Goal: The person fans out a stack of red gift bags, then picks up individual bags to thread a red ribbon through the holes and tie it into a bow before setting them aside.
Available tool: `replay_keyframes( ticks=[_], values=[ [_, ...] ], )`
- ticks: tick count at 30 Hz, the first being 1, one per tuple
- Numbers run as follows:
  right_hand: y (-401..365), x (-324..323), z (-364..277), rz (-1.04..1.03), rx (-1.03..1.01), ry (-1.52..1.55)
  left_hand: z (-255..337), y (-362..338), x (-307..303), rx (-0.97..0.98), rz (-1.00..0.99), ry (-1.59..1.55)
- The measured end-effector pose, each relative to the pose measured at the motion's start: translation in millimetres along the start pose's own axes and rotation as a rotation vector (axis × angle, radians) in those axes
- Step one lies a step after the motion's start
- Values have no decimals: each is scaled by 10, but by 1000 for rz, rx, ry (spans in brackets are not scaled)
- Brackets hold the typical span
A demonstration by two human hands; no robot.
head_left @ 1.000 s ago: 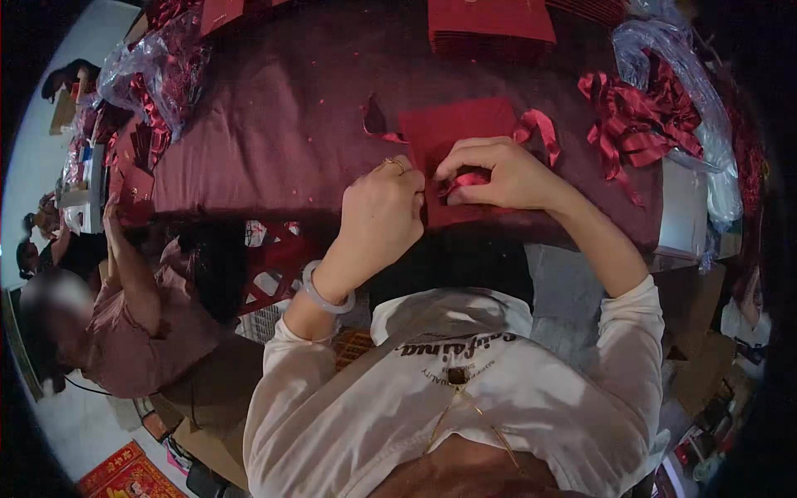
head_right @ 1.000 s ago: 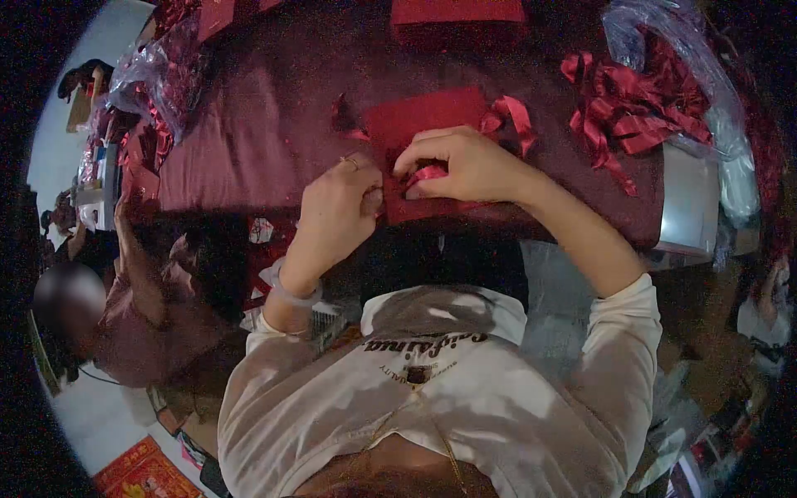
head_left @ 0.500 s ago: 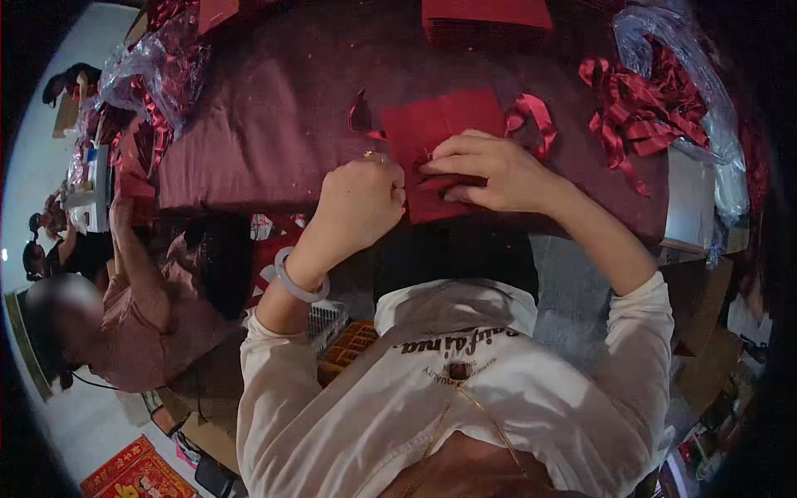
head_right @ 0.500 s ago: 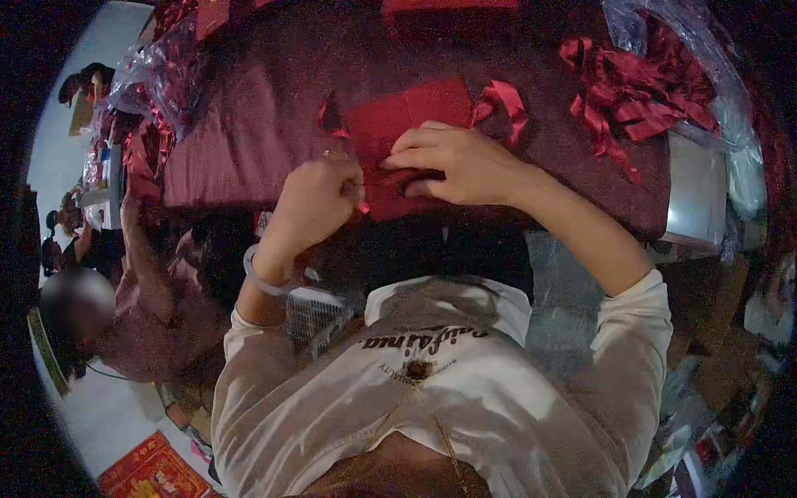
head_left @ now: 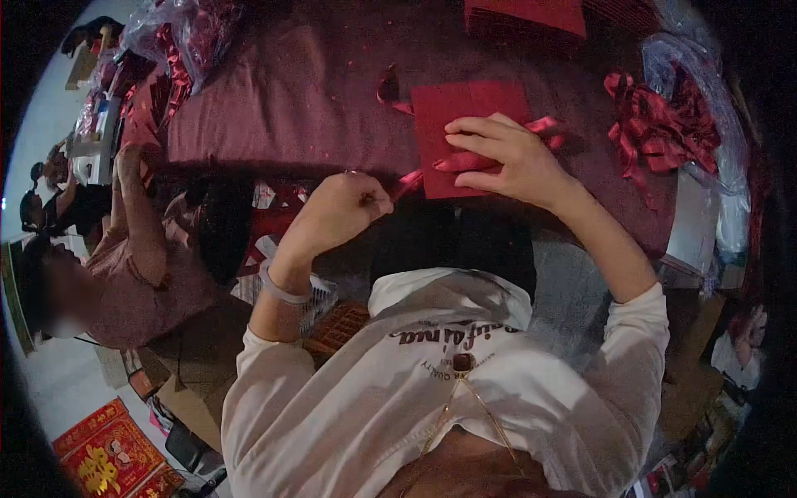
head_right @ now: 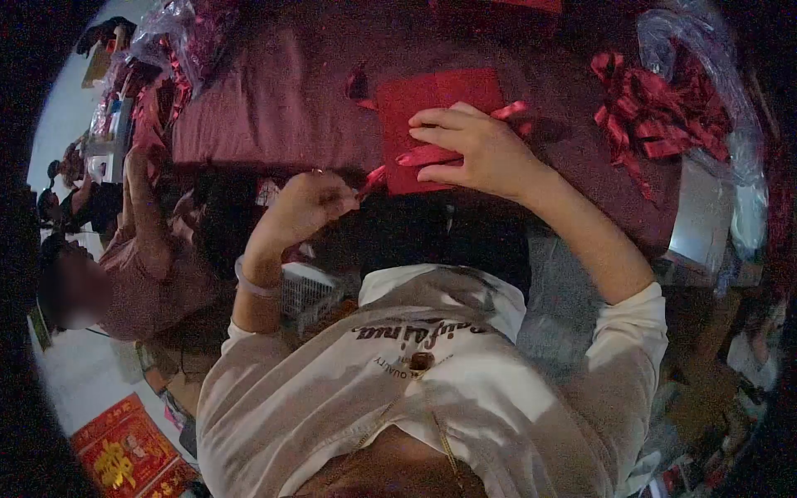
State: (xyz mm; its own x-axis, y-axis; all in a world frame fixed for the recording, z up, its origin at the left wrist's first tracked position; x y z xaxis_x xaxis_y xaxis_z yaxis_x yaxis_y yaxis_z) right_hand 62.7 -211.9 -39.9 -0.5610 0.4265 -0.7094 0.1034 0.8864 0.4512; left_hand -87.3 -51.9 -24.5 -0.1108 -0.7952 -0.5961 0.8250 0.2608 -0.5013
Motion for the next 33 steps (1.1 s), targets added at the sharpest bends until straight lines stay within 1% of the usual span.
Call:
replay_keyframes(
  ticks=[1, 2, 3, 4, 5, 7, 8, 11, 13, 15, 16, 18, 19, 20, 22, 26, 28, 30, 31, 32, 33],
  values=[
    [2, 1, 7, -2, -8, -1, -164, -19, 63, 0, 8, -2],
    [-9, 10, 16, 3, -11, 1, -306, -34, 105, 35, 52, -71],
    [-16, 15, 19, 9, -11, 3, -319, -60, 102, 72, 93, -140],
    [-15, 8, 10, 11, -10, 0, -373, -70, 103, -46, 115, -95],
    [-10, 1, -6, 2, -11, 13, -360, -87, 128, -43, 113, -93],
    [0, -16, -18, -7, -13, 16, -281, -112, 165, 53, 161, -22],
    [-3, -11, -20, -22, -12, 27, -330, -96, 211, 37, 186, -55],
    [-7, -1, -12, -47, -3, 36, -466, -71, 267, 36, 180, -147],
    [-11, 9, -9, -54, 7, 40, -486, -98, 255, 11, 165, -149],
    [-10, 0, -4, -52, 19, 69, -599, -63, 299, 37, 104, -432],
    [-9, 3, -5, -54, 19, 63, -630, -42, 324, 42, 104, -434],
    [-4, -3, -17, -18, -1, 72, -710, -10, 359, -14, 120, -546],
    [1, -8, -13, -20, 1, 69, -716, -9, 391, -56, 131, -575],
    [4, -12, -19, -17, -6, 64, -729, -13, 402, -57, 128, -578],
    [-3, -5, -28, -20, -11, 63, -750, -41, 403, 17, 147, -590],
    [-12, -6, -35, -21, -48, 36, -774, -105, 381, 27, 150, -622],
    [-7, -9, -44, -16, -47, 22, -593, -189, 265, -68, 346, -224],
    [-8, -35, -61, 2, -56, 55, -333, -336, 112, -92, 629, 158],
    [-9, -67, -69, -3, -50, 49, -107, -403, 27, 42, 745, 109],
    [-5, -150, -98, 52, -67, 11, -10, -389, 5, 45, 740, 100],
    [-2, -240, -135, 103, -84, -25, 108, -369, -8, 143, 750, 103]
  ],
)
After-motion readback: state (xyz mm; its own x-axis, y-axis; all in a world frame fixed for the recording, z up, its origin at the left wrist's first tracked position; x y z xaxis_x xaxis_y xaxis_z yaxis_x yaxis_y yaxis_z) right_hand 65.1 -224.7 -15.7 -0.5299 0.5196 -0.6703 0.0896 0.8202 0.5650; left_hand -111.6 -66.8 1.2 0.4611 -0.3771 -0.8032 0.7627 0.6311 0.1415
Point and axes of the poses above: each hand's wrist, its own y-axis towards the middle knuckle, its own x-axis out of the palm, z = x × y, the point moved 5 cm from there along y, towards the middle knuckle, and after that the axes turned 7 degrees about -x, right-handed, at the moved point
